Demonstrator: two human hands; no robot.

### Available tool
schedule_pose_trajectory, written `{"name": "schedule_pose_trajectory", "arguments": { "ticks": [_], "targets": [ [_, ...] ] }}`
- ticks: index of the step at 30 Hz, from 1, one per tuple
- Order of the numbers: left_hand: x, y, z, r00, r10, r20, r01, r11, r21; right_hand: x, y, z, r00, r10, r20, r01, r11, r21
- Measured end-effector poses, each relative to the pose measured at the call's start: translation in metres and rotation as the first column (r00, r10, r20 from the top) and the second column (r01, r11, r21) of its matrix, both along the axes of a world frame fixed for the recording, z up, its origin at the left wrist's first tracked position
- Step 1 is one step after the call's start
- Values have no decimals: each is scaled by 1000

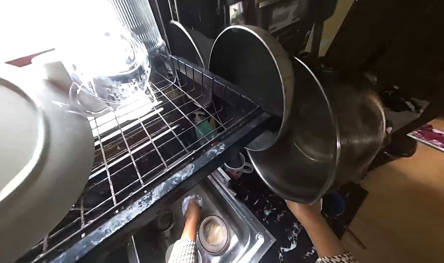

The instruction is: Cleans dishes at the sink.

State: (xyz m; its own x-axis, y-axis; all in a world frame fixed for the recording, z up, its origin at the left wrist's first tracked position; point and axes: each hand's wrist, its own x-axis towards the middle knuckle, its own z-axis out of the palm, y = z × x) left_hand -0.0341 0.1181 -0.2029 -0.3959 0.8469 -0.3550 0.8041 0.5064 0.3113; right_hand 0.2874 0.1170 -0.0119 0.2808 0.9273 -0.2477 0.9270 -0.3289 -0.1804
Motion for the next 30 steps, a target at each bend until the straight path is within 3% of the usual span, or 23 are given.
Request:
{"name": "schedule_pose_trajectory", "arguments": {
  "ticks": [7,14,19,24,27,30],
  "targets": [
    [-1,-1,9,996,-84,-17,83,995,-54,-2,7,18,997,-80,-21,77,992,-96],
    [5,-1,22,998,-38,-57,44,993,108,-5,11,22,999,-52,-15,49,987,-151],
    [6,-8,35,999,9,50,-17,985,170,-5,1,7,997,52,-57,-53,999,-13],
    [22,-13,51,977,-61,204,-34,901,432,-11,-10,6,975,179,-131,-165,980,107],
    [48,-14,82,903,-78,422,-158,853,498,-13,-24,2,915,334,-227,-255,914,316],
    [79,-21,103,655,-182,734,-318,814,486,-15,-39,2,760,535,-368,-318,801,508]
  ]
}}
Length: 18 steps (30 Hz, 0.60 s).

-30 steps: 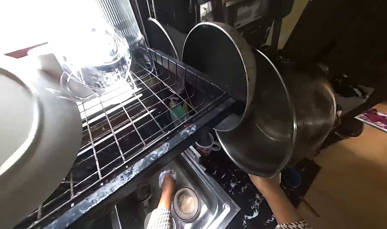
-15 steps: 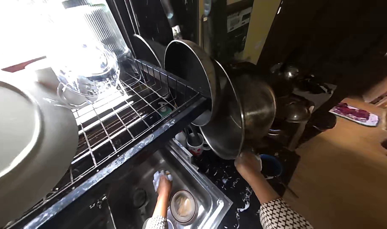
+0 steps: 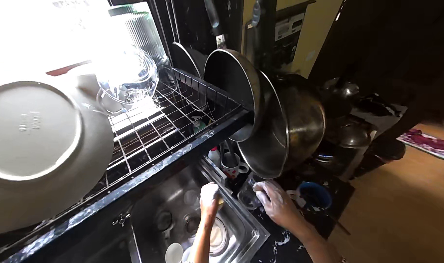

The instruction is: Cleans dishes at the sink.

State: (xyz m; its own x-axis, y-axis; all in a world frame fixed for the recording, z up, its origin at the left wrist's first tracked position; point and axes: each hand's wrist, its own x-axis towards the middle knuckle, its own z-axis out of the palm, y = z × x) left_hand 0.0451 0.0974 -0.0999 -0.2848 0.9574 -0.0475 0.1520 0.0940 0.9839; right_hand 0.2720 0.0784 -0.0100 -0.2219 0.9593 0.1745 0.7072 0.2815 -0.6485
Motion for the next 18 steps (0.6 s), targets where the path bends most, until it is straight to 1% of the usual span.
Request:
{"name": "schedule_pose_trajectory", "arguments": {
  "ticks": [1,2,3,5,6,7,8,9,10,11,12,13,14,15,16,17,18],
  "targets": [
    [10,-5,9,992,-64,110,59,997,47,-3,-5,2,995,66,-71,-65,998,22],
    [19,-10,21,979,-134,154,120,988,97,-7,-9,4,984,126,-126,-123,992,35],
    [25,-17,34,974,-195,119,176,973,149,-12,-14,6,973,173,-155,-167,985,50],
    [34,-33,62,962,-243,-123,269,922,278,-25,-23,7,963,225,-148,-209,971,115],
    [35,-38,72,936,-219,-276,309,887,344,-30,-27,7,962,239,-135,-217,963,157],
    [34,-41,77,908,-178,-379,330,862,385,-34,-30,7,959,250,-131,-224,957,186],
    [31,-42,81,900,-168,-402,335,857,392,-36,-31,8,952,274,-140,-245,950,192],
    [25,-41,82,908,-195,-370,345,848,402,-36,-31,10,941,305,-145,-277,943,186],
    [16,-39,81,923,-261,-284,362,838,408,-37,-30,12,926,343,-155,-317,933,171],
    [7,-38,80,927,-348,-141,375,846,379,-37,-29,13,904,389,-180,-366,919,148],
    [-3,-38,81,908,-417,46,384,870,308,-37,-27,15,869,439,-227,-423,898,117],
    [-13,-39,82,866,-439,240,382,890,249,-37,-24,16,827,481,-292,-480,874,78],
    [-21,-42,82,808,-435,397,373,900,228,-38,-22,18,780,502,-374,-533,846,24],
    [-28,-47,80,740,-427,520,351,904,244,-41,-20,18,729,494,-474,-574,819,-30],
    [-33,-56,78,685,-403,607,303,915,266,-44,-18,17,676,447,-586,-594,801,-74],
    [-33,-64,79,684,-342,644,227,939,257,-49,-17,14,618,370,-694,-594,798,-104],
    [-33,-67,83,706,-310,637,175,948,267,-56,-15,10,554,268,-788,-590,795,-144]
  ]
}}
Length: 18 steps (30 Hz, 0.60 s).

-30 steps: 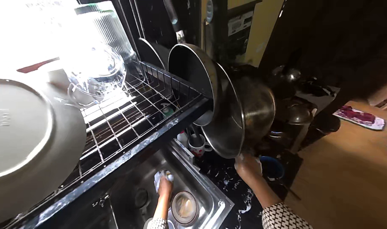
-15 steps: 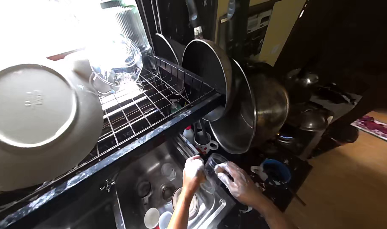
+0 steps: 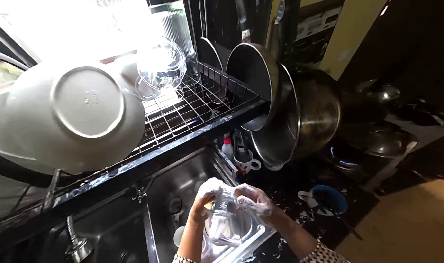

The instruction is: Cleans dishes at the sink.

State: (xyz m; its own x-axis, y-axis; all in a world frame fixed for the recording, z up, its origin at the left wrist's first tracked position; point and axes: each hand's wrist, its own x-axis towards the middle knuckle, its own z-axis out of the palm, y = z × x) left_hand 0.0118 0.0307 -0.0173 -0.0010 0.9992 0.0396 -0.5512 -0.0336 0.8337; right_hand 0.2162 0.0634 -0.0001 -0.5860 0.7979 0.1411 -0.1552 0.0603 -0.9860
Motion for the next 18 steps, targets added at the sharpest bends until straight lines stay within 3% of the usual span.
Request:
{"name": "schedule_pose_trajectory", "arguments": {
  "ticks": [2,4,7,9,12,13,15,17,18],
  "targets": [
    [2,1,9,977,151,-149,-147,988,36,-15,3,-11,986,-61,-154,22,970,-241],
    [6,-1,16,876,337,-345,-329,941,83,-24,11,-34,959,-50,-278,-65,919,-389],
    [12,-6,19,502,590,-633,-598,765,239,-33,5,-60,894,-33,-447,-261,774,-577],
    [16,-13,27,265,565,-782,-611,726,317,-41,-5,-43,917,-132,-376,-213,633,-744],
    [22,-27,52,115,332,-936,-408,875,260,-50,-6,-36,949,-145,-279,-157,549,-821],
    [21,-29,56,118,332,-936,-357,894,272,-51,-6,-37,953,-156,-260,-140,534,-834],
    [10,-25,53,277,432,-858,-372,872,318,-51,-2,-43,940,-206,-273,-133,515,-847],
    [1,-16,45,438,553,-709,-517,800,304,-46,-1,-53,919,-170,-355,-220,526,-821],
    [1,-12,45,435,609,-664,-594,748,297,-44,-2,-56,911,-139,-389,-261,539,-801]
  ]
}}
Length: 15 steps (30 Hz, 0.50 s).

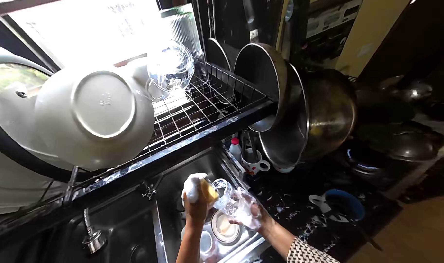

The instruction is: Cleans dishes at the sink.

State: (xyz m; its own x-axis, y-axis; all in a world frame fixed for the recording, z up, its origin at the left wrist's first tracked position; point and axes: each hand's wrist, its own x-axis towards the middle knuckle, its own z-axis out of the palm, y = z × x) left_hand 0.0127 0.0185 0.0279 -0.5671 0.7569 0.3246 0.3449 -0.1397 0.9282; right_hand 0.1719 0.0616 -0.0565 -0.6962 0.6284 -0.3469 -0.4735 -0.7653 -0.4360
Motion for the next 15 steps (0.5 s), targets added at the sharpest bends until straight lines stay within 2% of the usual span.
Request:
{"name": "schedule_pose_trajectory", "arguments": {
  "ticks": [2,4,6,9,11,13,15],
  "targets": [
    [8,1,7,998,66,19,-65,997,-44,3,-4,-1,999,33,-26,-31,996,82],
    [18,-2,7,997,4,-83,-14,993,-119,6,-7,-2,996,49,-70,-41,992,116],
    [25,-9,2,974,-40,-222,13,993,-120,9,-6,-3,996,26,-87,-16,993,120],
    [28,-26,-7,916,-15,-401,-5,999,-48,14,0,12,998,-62,22,59,991,118],
    [22,-37,-12,886,-113,-450,91,993,-70,19,5,9,997,-53,57,41,979,198],
    [15,-51,3,806,-354,-475,213,921,-326,22,12,-5,998,-3,70,-18,955,296],
    [12,-55,21,708,-591,-386,300,747,-594,22,17,-14,994,32,109,-68,934,350]
  ]
}}
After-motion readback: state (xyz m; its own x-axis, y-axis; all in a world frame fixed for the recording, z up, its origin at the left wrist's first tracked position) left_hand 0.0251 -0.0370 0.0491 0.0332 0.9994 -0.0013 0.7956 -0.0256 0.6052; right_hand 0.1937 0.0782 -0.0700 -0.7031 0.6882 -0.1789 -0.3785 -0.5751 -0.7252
